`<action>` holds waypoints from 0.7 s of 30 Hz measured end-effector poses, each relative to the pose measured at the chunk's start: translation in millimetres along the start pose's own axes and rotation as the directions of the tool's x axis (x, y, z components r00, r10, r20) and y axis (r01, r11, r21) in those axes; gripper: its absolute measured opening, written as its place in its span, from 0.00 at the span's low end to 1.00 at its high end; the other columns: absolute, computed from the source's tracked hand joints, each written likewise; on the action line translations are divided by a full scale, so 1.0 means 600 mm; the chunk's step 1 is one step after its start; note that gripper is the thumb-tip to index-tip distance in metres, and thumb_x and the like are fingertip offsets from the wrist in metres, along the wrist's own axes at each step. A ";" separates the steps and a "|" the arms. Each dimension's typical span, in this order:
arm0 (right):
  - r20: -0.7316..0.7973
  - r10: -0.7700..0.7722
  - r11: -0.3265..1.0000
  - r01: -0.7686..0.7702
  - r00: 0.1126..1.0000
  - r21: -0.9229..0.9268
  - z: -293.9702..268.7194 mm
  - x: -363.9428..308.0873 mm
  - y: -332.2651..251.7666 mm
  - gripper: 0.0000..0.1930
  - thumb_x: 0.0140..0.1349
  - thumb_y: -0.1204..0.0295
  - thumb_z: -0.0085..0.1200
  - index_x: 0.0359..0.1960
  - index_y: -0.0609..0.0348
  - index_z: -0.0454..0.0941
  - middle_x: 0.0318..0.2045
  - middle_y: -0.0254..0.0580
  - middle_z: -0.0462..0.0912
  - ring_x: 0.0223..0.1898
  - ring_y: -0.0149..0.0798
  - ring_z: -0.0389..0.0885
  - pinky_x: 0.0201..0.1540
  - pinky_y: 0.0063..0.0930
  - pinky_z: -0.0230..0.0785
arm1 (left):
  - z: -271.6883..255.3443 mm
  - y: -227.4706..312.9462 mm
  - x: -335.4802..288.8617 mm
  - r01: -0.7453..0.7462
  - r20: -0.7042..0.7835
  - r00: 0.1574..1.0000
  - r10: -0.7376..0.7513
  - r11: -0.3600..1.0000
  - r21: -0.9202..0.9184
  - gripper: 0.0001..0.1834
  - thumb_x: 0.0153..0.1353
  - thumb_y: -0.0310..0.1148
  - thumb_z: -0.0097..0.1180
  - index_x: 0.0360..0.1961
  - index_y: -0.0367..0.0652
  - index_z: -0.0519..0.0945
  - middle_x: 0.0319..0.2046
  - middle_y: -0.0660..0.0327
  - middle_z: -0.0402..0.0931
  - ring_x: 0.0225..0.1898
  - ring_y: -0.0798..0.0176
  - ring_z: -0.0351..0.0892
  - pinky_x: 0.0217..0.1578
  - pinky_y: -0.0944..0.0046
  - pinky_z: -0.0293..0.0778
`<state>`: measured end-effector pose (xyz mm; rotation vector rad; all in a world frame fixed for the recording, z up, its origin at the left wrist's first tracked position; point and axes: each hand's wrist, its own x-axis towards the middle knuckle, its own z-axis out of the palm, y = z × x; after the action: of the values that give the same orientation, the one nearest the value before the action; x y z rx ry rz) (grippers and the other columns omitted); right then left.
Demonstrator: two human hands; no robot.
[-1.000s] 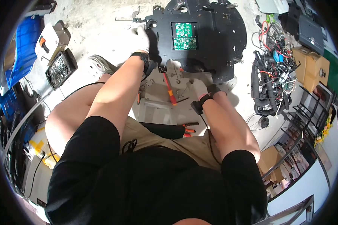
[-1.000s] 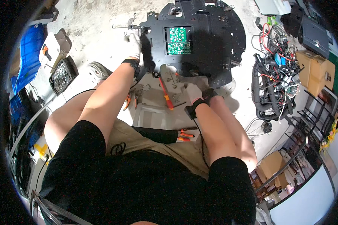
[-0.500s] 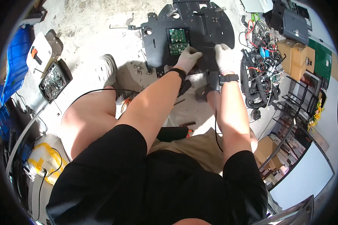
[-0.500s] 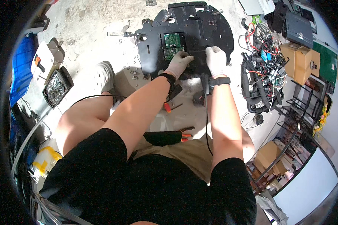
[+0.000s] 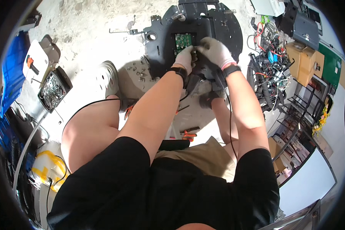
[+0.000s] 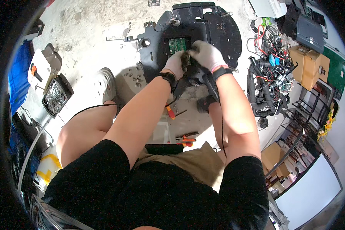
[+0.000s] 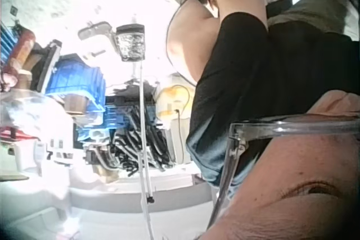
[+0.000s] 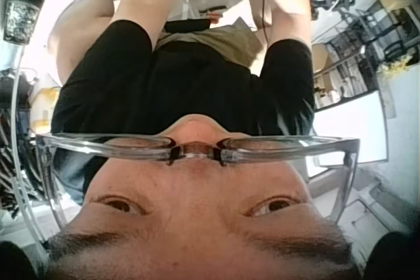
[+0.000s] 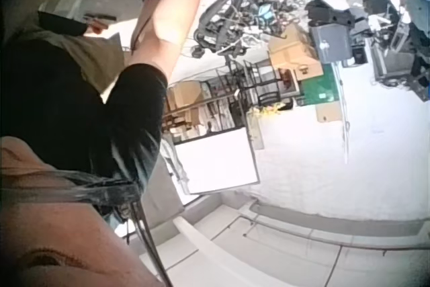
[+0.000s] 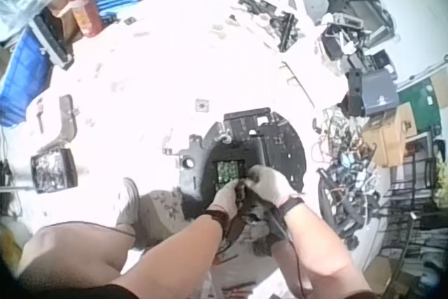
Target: The recorder is disassembling electronic components and wires from a robot base plate using a screwdriver.
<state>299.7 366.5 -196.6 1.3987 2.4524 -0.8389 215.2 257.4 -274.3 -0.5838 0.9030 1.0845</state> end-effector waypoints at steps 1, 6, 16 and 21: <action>0.111 -0.104 0.989 0.115 0.988 -0.090 0.000 -0.013 -0.012 0.20 0.54 0.60 0.57 0.43 0.60 0.79 0.36 0.54 0.82 0.42 0.52 0.81 0.47 0.37 0.72 | 0.006 0.010 0.000 0.059 -0.014 0.998 -0.059 0.998 0.030 0.17 0.70 0.42 0.37 0.46 0.45 0.76 0.39 0.64 0.77 0.39 0.64 0.74 0.37 0.65 0.68; 0.159 -0.252 0.853 0.297 0.955 -0.430 0.009 -0.018 -0.024 0.10 0.56 0.66 0.51 0.35 0.54 0.80 0.34 0.46 0.83 0.39 0.50 0.81 0.44 0.41 0.73 | 0.005 0.013 0.052 -0.031 0.296 0.955 0.028 1.000 0.003 0.20 0.70 0.42 0.37 0.52 0.44 0.75 0.44 0.62 0.78 0.51 0.63 0.73 0.57 0.60 0.66; 0.052 0.090 0.996 -0.088 0.995 -0.035 0.010 0.015 0.011 0.18 0.62 0.57 0.46 0.37 0.58 0.81 0.34 0.57 0.81 0.40 0.59 0.79 0.43 0.45 0.72 | 0.051 -0.001 0.092 0.248 0.368 0.926 -0.086 0.873 -0.419 0.15 0.70 0.41 0.39 0.46 0.46 0.74 0.46 0.62 0.76 0.47 0.59 0.75 0.53 0.59 0.67; 0.056 0.175 0.984 -0.173 0.983 -0.045 0.009 0.046 0.052 0.19 0.61 0.57 0.45 0.39 0.59 0.82 0.35 0.59 0.81 0.41 0.60 0.79 0.44 0.44 0.72 | 0.074 -0.002 0.087 0.286 0.348 0.927 -0.143 0.869 -0.405 0.15 0.70 0.44 0.41 0.37 0.49 0.76 0.34 0.64 0.78 0.39 0.59 0.78 0.43 0.58 0.74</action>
<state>310.5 395.8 -224.5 1.5242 2.2508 -0.7759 240.4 317.6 -295.3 -0.8495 0.2957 1.1433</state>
